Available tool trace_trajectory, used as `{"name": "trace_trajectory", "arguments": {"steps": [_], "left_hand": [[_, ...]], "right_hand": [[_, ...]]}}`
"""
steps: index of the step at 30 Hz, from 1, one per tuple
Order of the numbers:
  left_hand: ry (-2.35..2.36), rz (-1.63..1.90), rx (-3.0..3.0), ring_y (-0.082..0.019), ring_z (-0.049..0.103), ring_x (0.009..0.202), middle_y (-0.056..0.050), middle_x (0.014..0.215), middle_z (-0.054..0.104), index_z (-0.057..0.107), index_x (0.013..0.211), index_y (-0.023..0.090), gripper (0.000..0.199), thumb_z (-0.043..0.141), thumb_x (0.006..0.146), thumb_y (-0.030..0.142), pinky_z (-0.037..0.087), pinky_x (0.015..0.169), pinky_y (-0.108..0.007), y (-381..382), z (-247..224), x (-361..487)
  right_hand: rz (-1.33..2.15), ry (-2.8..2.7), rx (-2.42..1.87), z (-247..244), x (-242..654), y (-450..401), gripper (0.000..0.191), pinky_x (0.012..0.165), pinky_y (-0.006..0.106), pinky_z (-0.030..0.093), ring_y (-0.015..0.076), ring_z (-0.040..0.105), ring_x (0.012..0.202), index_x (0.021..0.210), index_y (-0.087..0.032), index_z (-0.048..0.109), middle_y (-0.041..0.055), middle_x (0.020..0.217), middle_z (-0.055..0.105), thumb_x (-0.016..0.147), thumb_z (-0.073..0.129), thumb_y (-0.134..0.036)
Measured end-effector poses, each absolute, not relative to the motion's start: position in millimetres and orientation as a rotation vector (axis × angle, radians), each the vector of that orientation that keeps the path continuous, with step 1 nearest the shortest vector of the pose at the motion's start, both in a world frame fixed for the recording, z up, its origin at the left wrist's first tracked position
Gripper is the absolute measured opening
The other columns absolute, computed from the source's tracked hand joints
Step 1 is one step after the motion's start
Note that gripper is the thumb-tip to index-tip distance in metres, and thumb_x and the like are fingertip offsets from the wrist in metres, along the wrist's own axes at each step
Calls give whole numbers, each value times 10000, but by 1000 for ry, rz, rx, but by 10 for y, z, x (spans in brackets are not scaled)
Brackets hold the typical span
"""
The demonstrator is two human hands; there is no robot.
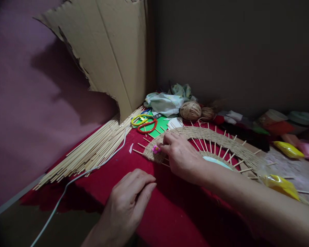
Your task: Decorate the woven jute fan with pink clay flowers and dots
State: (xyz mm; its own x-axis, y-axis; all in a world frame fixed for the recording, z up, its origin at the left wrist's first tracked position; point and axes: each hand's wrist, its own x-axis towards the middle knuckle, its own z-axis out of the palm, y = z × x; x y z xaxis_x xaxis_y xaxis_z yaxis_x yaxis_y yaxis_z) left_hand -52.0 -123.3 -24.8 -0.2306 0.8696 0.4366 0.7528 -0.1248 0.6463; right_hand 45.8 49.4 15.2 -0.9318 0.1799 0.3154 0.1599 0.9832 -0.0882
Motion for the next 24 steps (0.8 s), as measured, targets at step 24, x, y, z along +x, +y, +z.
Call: {"name": "trace_trajectory", "arguments": {"steps": [24], "left_hand": [[1961, 1398, 1852, -178, 521, 710, -38, 769, 588, 603, 869, 165, 136, 474, 901, 136, 441, 666, -347, -1224, -225, -504]], "right_hand": [[39, -2900, -271, 144, 486, 460, 276, 670, 312, 347, 183, 442, 756, 1067, -173, 692, 82, 841, 521, 872, 506, -115]]}}
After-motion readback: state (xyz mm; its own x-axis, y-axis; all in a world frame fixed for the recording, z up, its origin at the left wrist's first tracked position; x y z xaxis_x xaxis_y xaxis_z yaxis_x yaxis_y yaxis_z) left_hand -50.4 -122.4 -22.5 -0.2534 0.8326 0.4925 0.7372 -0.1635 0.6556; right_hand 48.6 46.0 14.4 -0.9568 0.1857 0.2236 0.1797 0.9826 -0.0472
